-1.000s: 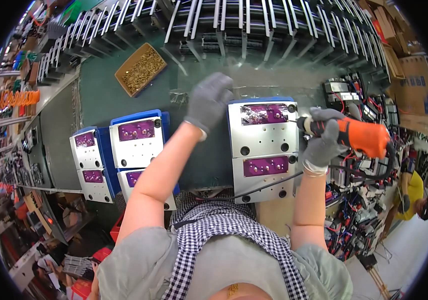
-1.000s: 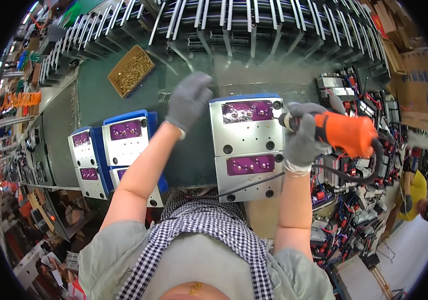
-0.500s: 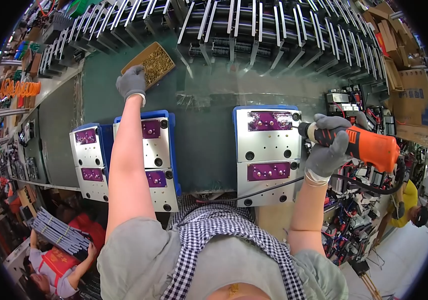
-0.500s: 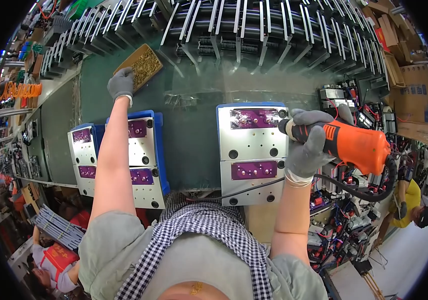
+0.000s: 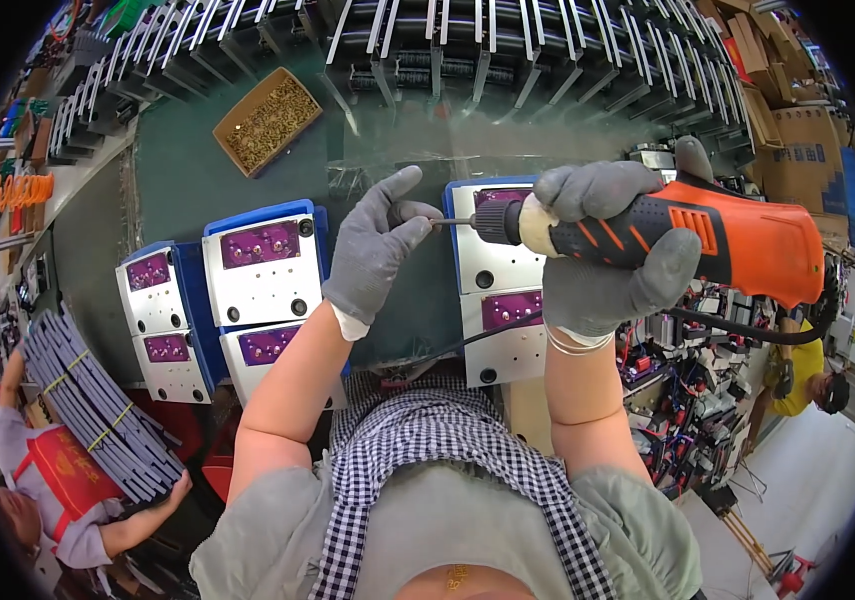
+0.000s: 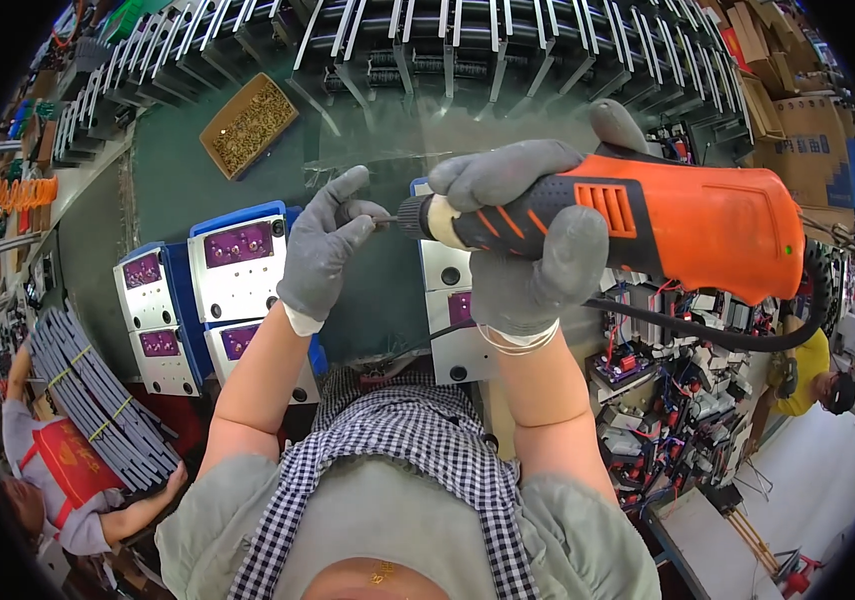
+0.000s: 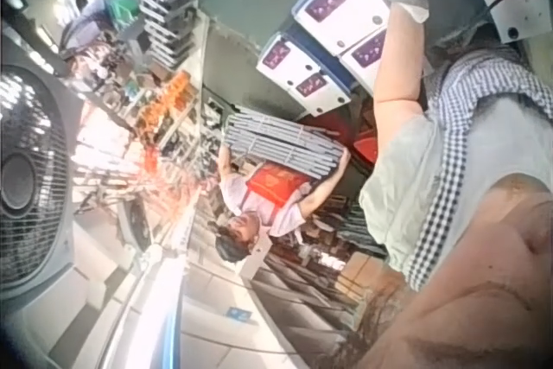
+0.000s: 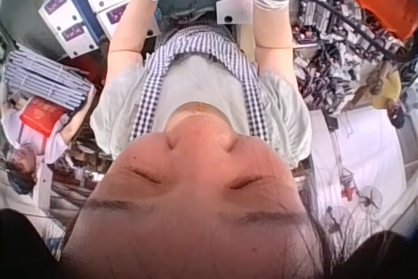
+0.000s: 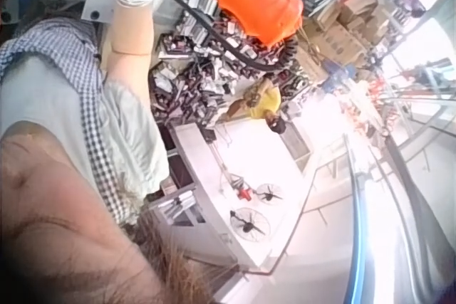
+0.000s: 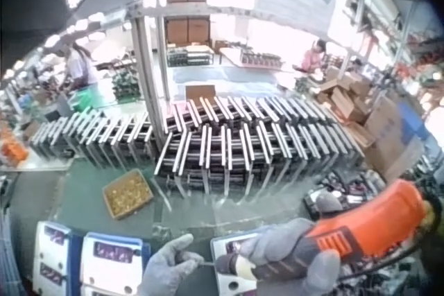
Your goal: Assembling components into battery packs using an electric screwdriver.
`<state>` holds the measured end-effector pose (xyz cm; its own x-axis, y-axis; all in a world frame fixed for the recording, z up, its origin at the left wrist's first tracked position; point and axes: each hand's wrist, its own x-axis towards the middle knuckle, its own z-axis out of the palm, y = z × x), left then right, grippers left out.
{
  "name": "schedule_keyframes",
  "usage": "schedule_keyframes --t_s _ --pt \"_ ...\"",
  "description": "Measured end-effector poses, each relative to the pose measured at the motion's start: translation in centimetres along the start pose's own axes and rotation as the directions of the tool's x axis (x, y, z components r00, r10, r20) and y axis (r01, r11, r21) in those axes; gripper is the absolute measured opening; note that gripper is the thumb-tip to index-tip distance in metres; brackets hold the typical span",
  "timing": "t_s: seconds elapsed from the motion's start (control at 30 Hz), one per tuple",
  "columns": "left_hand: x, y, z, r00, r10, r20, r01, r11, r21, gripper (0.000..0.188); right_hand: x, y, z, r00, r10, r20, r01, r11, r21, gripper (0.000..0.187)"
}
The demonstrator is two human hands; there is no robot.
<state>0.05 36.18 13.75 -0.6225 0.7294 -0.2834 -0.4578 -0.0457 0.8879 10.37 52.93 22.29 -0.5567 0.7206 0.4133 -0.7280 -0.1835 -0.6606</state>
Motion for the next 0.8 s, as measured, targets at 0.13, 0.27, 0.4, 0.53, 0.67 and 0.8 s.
schedule_keyframes --t_s 0.13,0.27,0.4,0.53,0.67,0.8 --pt "-1.1 0.0 0.2 1.000 -0.020 -0.021 0.019 0.999 -0.044 0.053 -0.3 0.0 0.5 0.999 -0.028 0.037 0.028 1.000 0.005 0.074" --pt "-1.3 -0.2 0.0 0.999 -0.038 -0.021 0.037 0.998 -0.042 0.054 -0.6 -0.2 0.5 0.999 -0.036 0.036 0.038 0.998 -0.054 0.075" --pt "-1.4 -0.4 -0.1 1.000 -0.011 -0.025 0.009 0.997 -0.080 0.056 -1.0 -0.6 1.7 0.999 -0.013 -0.030 0.007 0.982 -0.186 0.066" --pt "-1.5 -0.1 0.6 0.997 0.046 -0.063 -0.044 0.999 0.027 0.058 -0.9 -0.3 0.1 1.000 0.001 -0.011 -0.002 0.995 -0.103 0.067" --pt "-1.2 -0.5 1.3 0.994 0.094 -0.057 -0.092 0.995 0.038 0.058 -1.0 -0.9 0.7 0.988 0.015 -0.152 -0.044 0.980 -0.192 0.063" --pt "1.4 -4.6 0.3 0.986 0.135 -0.100 -0.103 0.957 0.273 0.071 -0.4 1.1 -1.3 0.998 -0.003 -0.059 -0.006 0.988 -0.152 0.070"
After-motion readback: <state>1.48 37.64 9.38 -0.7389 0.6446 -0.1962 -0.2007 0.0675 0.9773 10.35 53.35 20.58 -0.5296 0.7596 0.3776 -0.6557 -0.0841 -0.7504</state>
